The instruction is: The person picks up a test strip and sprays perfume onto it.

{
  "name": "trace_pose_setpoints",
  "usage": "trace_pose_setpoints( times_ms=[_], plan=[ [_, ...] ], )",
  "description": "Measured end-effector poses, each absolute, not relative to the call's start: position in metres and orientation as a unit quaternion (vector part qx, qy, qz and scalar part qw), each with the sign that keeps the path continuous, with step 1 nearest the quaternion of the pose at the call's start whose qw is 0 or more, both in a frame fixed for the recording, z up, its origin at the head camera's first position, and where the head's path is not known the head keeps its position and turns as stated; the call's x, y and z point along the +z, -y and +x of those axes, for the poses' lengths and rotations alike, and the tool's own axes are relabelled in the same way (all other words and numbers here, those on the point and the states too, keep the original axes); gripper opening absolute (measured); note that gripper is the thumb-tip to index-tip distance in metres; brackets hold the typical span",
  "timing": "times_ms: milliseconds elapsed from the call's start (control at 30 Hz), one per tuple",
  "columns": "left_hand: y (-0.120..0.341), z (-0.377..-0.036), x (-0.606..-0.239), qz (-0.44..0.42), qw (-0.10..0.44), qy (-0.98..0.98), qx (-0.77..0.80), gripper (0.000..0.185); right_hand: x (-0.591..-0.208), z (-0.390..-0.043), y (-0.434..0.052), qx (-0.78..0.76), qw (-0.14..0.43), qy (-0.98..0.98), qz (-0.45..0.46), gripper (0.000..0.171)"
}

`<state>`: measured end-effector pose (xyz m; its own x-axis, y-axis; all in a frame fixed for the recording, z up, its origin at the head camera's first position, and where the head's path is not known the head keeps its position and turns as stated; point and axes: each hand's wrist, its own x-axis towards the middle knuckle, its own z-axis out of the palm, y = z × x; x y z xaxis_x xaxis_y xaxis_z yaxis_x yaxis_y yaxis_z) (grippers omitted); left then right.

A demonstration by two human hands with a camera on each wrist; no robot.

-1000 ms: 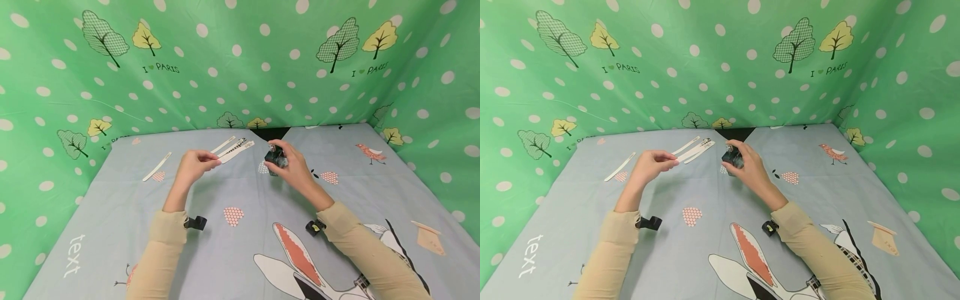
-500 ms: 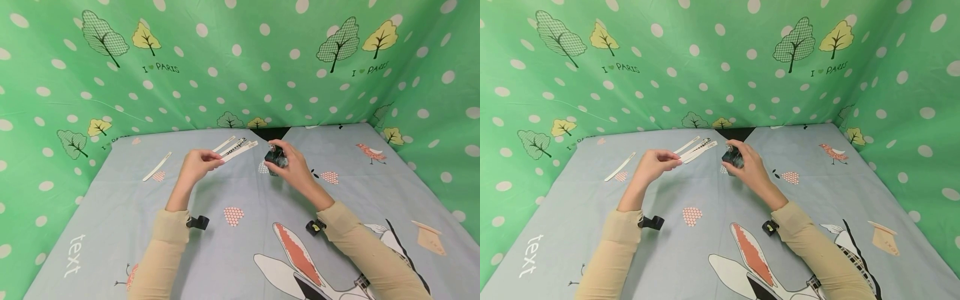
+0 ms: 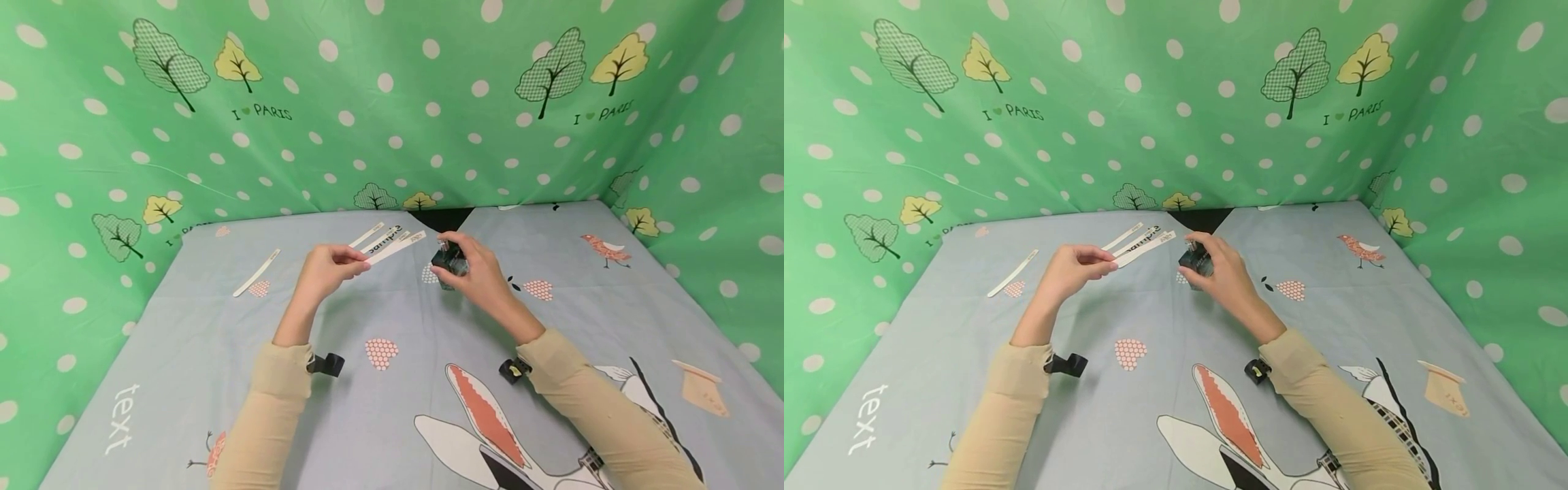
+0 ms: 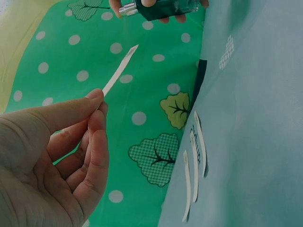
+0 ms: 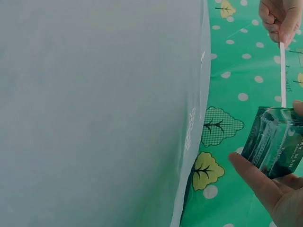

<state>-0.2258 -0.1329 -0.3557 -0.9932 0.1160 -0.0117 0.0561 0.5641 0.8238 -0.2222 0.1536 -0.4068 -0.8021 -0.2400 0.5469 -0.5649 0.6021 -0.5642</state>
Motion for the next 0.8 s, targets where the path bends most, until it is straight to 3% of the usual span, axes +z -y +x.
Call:
trace_pose_setpoints(
  times_ms=[800],
  plan=[
    [0.1350, -0.2303, -0.3545, 0.039, 0.033, -0.887, 0.459, 0.022, -0.4076, -0.2237, -0.1570, 0.390, 0.221, 0.867, 0.220, 0.058]
  ],
)
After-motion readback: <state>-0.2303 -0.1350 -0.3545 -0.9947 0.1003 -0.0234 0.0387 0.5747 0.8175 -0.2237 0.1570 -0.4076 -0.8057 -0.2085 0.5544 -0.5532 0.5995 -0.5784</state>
